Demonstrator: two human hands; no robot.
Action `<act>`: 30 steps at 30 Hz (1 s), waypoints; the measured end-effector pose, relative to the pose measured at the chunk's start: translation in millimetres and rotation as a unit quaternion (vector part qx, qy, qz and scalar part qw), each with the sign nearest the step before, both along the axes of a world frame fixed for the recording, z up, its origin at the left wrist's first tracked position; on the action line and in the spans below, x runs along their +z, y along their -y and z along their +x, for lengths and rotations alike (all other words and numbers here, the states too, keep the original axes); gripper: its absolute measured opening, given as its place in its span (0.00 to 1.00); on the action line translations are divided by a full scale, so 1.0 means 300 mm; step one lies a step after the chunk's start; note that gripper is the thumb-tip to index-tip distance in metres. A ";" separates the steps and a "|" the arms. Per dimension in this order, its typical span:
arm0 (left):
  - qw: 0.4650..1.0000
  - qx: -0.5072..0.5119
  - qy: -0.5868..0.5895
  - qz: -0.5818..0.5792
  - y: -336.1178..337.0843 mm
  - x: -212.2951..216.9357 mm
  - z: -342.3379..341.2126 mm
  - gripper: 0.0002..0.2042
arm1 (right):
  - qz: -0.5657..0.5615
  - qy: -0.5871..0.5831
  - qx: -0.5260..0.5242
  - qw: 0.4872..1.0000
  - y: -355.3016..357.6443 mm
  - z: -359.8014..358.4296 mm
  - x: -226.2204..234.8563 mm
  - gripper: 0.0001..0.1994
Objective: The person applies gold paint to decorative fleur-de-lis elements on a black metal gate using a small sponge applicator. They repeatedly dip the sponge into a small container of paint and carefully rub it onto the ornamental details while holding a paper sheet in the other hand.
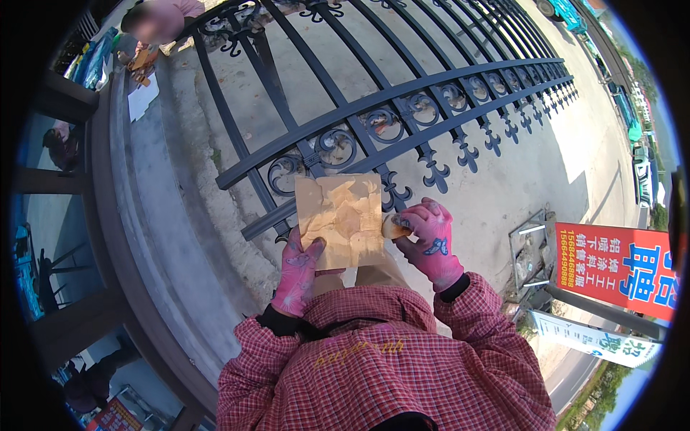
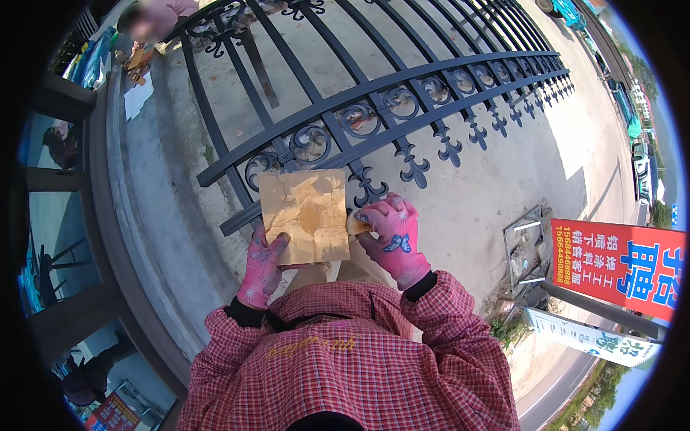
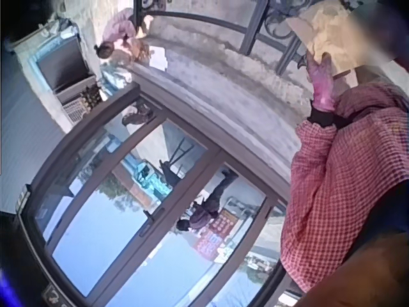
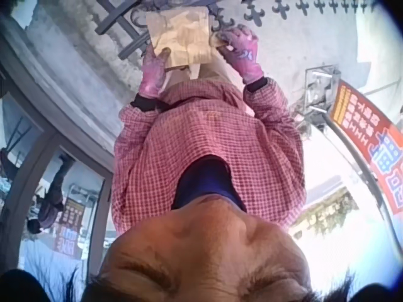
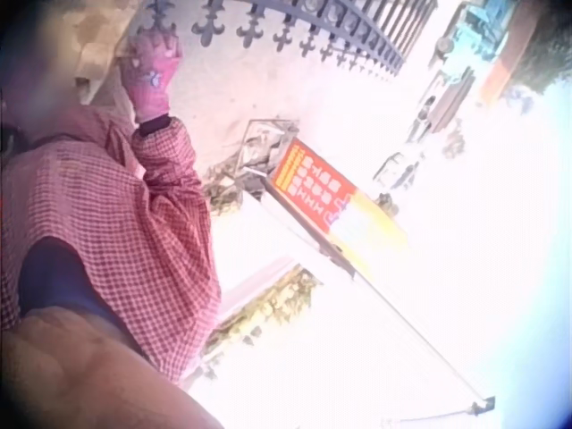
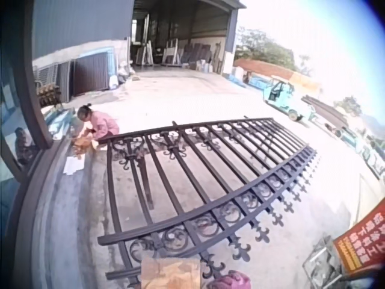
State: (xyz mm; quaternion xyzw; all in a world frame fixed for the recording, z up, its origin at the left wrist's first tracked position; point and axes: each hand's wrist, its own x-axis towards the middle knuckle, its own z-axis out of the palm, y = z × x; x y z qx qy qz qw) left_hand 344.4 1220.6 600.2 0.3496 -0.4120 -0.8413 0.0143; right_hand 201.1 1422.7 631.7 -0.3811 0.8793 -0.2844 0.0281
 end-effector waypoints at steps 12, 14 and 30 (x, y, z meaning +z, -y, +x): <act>0.998 0.022 0.036 -0.036 0.108 0.065 -0.037 0.26 | 0.172 0.025 -0.110 0.979 -0.187 -0.022 -0.437 0.15; 0.998 0.029 0.038 -0.039 0.110 0.070 -0.044 0.26 | 0.241 0.079 -0.087 0.963 -0.247 0.005 -0.404 0.14; 0.997 0.029 0.061 -0.032 0.099 0.068 -0.099 0.24 | 0.123 -0.007 -0.104 0.987 -0.180 -0.238 -0.439 0.16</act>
